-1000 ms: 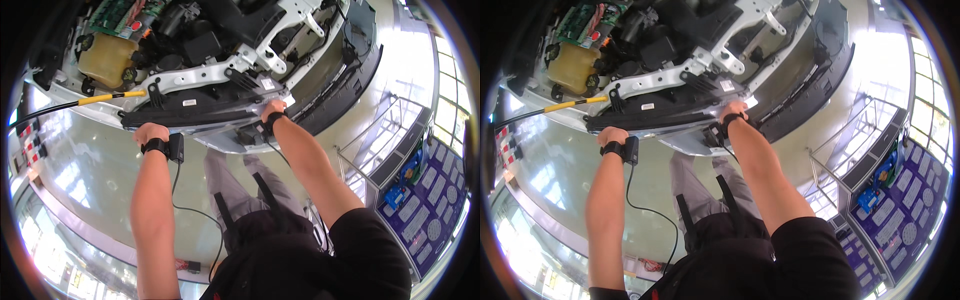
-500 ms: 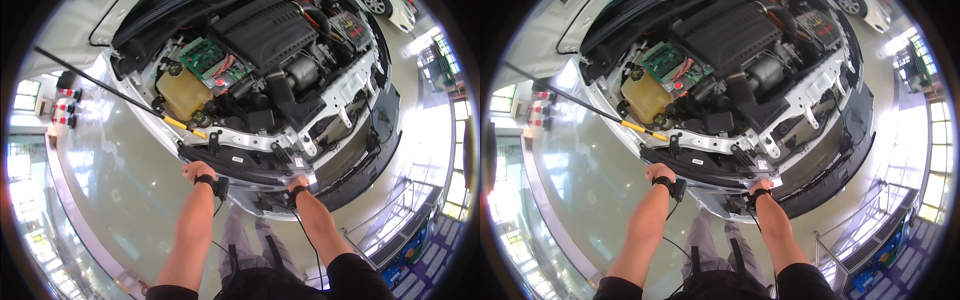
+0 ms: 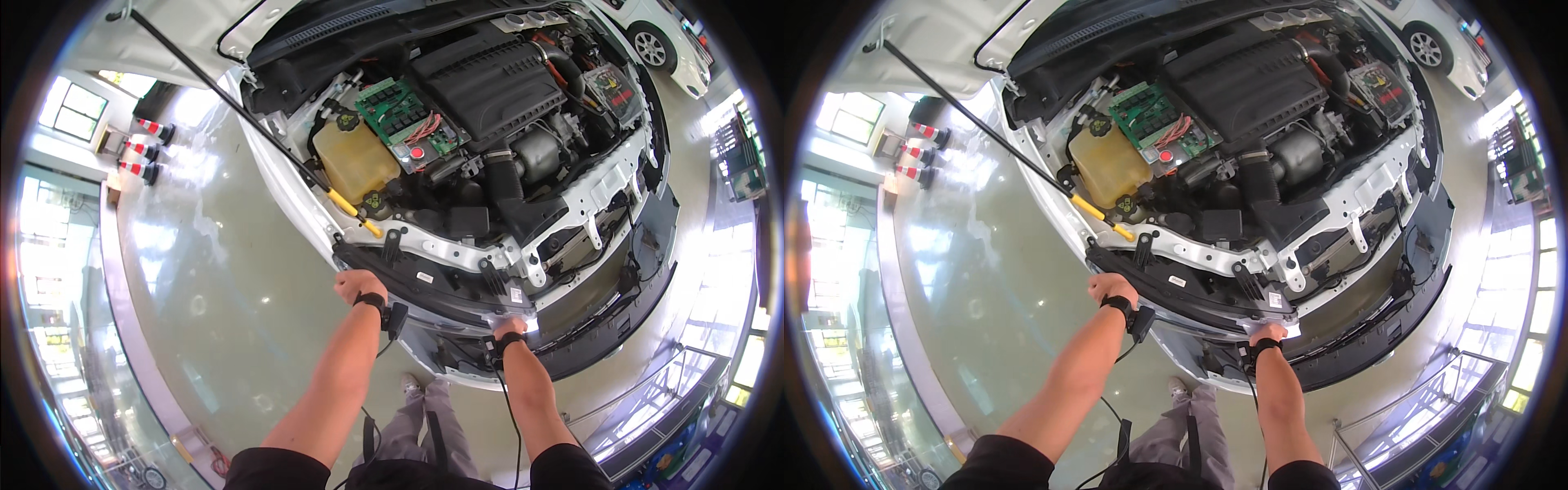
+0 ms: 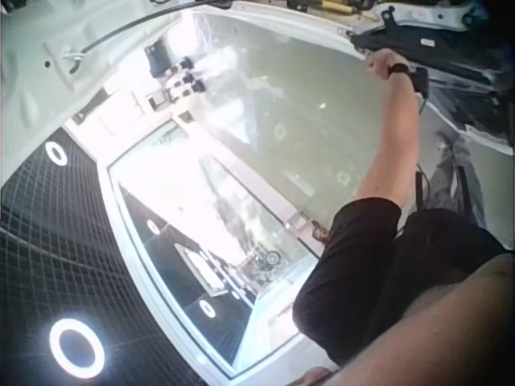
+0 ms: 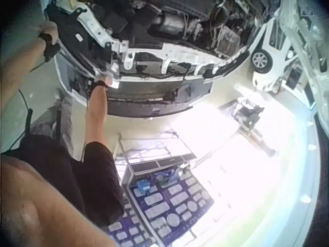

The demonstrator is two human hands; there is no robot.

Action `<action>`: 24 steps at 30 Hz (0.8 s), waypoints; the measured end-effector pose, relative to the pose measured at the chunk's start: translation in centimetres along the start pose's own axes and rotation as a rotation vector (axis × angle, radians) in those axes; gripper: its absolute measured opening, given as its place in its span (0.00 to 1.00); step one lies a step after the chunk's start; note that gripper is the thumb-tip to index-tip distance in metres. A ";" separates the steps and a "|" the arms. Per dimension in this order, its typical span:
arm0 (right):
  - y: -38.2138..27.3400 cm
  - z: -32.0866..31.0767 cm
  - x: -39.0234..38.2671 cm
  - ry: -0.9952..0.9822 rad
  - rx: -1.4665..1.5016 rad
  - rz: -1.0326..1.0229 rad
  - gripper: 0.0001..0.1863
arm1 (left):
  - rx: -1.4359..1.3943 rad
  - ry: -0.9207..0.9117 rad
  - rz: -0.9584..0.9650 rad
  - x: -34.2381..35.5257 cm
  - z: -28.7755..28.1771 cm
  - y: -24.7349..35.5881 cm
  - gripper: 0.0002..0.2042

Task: Replacing or repairing a car headlight assembly under the hood.

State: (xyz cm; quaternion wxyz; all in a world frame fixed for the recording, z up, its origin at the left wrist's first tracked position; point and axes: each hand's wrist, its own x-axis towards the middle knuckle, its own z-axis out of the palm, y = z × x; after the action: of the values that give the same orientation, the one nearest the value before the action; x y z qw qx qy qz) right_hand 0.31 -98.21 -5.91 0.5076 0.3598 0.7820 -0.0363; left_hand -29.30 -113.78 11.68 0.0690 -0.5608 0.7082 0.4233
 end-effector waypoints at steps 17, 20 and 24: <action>0.6 -0.7 -0.7 0.112 0.013 0.000 0.17 | 0.040 -0.060 0.128 1.0 0.7 -1.0 0.22; 1.0 -0.7 -0.4 0.105 0.027 0.002 0.17 | 0.012 -0.090 0.100 0.0 0.1 -0.7 0.22; 0.6 -1.6 -1.7 0.157 0.081 -0.033 0.18 | -0.075 -0.074 0.086 1.1 0.0 -0.6 0.22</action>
State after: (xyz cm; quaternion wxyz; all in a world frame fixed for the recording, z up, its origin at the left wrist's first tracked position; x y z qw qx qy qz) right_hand -0.17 -97.97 -3.51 0.4291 0.3687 0.8232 -0.0478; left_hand -29.21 -114.63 10.78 0.0560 -0.5159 0.7122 0.4727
